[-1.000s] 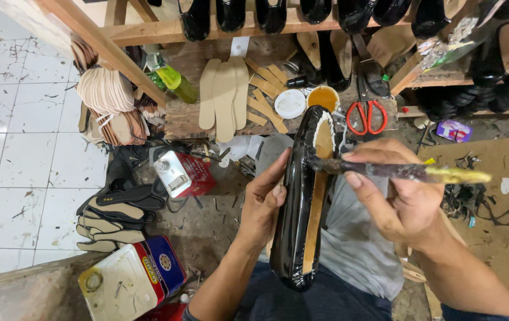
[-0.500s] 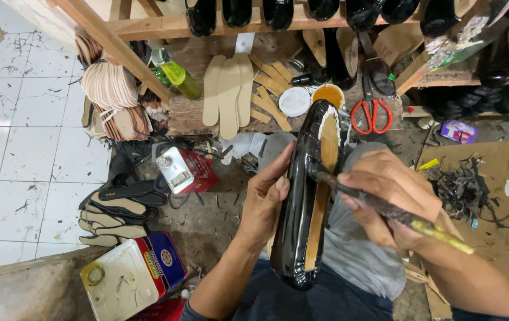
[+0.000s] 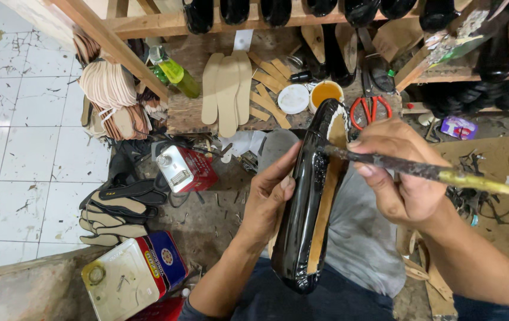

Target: The person dips a brush into a pot of glue and spreads the glue along the sole edge of a black shoe, then places the shoe on a wooden shelf rack. They take another shoe from the rack and continue brushing glue over its sole edge.

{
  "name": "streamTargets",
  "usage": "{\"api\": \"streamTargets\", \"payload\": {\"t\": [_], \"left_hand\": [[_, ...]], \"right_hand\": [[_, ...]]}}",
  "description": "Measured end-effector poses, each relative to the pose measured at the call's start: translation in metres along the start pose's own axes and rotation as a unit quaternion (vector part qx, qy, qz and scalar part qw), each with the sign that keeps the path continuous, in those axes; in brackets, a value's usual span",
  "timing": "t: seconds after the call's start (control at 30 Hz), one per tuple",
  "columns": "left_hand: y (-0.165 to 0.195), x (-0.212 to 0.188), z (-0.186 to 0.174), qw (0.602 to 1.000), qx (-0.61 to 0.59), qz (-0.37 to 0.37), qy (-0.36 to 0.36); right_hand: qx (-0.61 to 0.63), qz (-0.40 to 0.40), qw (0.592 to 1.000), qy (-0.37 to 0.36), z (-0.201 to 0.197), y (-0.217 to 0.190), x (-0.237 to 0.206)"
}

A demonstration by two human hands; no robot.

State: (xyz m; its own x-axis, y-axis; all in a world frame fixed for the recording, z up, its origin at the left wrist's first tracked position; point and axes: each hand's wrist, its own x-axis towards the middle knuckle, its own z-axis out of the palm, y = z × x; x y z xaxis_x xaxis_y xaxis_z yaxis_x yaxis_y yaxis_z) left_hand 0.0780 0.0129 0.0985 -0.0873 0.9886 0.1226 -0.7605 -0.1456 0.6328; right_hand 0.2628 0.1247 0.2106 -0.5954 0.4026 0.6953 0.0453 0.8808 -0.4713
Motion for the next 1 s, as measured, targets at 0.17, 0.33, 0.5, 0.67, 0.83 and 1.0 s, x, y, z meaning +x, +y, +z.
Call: {"api": "streamTargets", "payload": {"t": [0.17,0.33,0.5,0.67,0.83,1.0], "left_hand": [[-0.001,0.001,0.001,1.0,0.002,-0.01,0.016],[-0.001,-0.002,0.006,0.999,-0.009,-0.035,0.032],[-0.002,0.0,0.009,1.0,0.002,-0.021,0.018],[-0.002,0.004,0.007,0.999,0.024,-0.013,0.037],[-0.003,0.006,0.006,0.999,0.02,-0.012,0.028],[-0.003,0.01,0.004,0.999,0.009,-0.024,0.048]], "right_hand": [[0.01,0.0,1.0,-0.016,-0.001,-0.008,-0.001],[-0.003,-0.061,0.998,-0.008,-0.001,-0.004,-0.003],[-0.015,-0.092,0.996,-0.013,-0.001,-0.007,-0.003],[0.029,-0.096,0.991,-0.087,-0.006,-0.016,-0.003],[-0.004,-0.096,0.995,-0.038,-0.004,-0.019,-0.001],[0.014,-0.103,0.992,-0.073,-0.009,-0.02,0.003]]}}
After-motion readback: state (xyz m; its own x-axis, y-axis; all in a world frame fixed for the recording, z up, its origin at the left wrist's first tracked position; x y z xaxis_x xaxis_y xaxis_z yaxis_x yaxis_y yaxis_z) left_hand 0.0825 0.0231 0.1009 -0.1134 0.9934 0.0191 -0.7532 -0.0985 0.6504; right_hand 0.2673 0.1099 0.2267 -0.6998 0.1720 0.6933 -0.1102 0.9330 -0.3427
